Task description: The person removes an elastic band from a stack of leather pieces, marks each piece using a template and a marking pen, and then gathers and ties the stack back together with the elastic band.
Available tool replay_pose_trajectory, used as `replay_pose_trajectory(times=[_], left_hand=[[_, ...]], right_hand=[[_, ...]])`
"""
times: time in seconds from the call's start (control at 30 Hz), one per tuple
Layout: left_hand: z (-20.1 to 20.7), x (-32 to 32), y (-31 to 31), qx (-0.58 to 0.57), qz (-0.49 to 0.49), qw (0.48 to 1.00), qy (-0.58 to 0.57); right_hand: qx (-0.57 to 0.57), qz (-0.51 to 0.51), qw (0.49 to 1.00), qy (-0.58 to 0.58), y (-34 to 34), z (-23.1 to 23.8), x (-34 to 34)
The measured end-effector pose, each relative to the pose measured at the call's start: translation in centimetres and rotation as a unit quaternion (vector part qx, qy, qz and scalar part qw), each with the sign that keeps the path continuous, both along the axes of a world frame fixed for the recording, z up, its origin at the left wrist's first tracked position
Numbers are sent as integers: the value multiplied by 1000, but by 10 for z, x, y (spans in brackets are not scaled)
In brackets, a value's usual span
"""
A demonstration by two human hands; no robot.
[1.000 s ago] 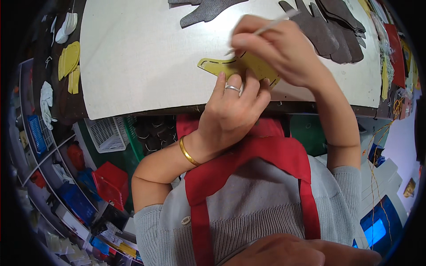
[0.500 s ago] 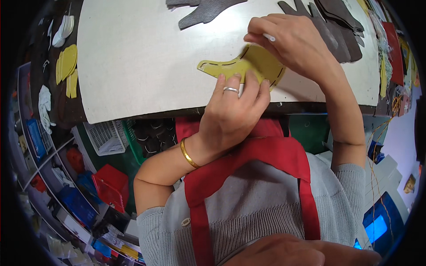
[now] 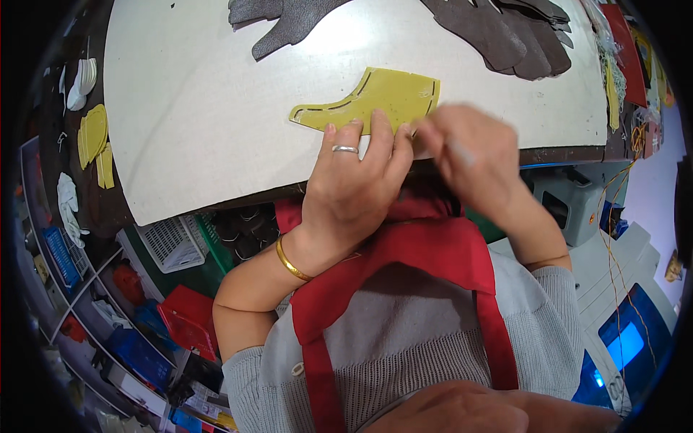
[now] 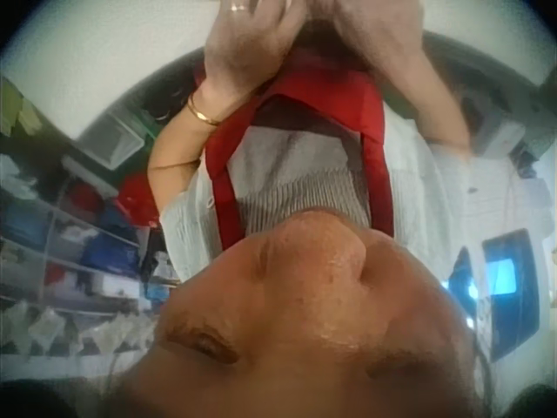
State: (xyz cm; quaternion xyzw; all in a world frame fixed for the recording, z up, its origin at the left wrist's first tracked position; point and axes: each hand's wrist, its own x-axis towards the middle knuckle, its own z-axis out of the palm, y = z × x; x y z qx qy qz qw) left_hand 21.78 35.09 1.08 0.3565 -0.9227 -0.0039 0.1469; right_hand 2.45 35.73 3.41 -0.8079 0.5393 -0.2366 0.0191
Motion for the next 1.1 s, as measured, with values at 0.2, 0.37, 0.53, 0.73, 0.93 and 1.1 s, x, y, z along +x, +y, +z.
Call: replay_pose_trajectory(times=[0.2, 0.37, 0.53, 0.73, 0.93, 1.1], left_hand=[[-1, -5, -7, -68, 7, 997, 27], [9, -4, -15, -53, 30, 998, -29], [8, -3, -58, -56, -13, 996, 71], [2, -8, -98, -2, 87, 994, 64], [-10, 15, -15, 38, -23, 992, 115], [-7, 19, 7, 29, -12, 985, 169]], right_hand=[[151, -102, 942, -282, -42, 8, -20], [315, -103, 944, -11, -60, 20, -8], [225, -129, 925, -276, -50, 13, -59], [80, -306, 938, -145, -60, 10, -151], [184, -98, 906, -367, -50, 0, -73], [282, 12, 911, -301, -69, -8, -35]])
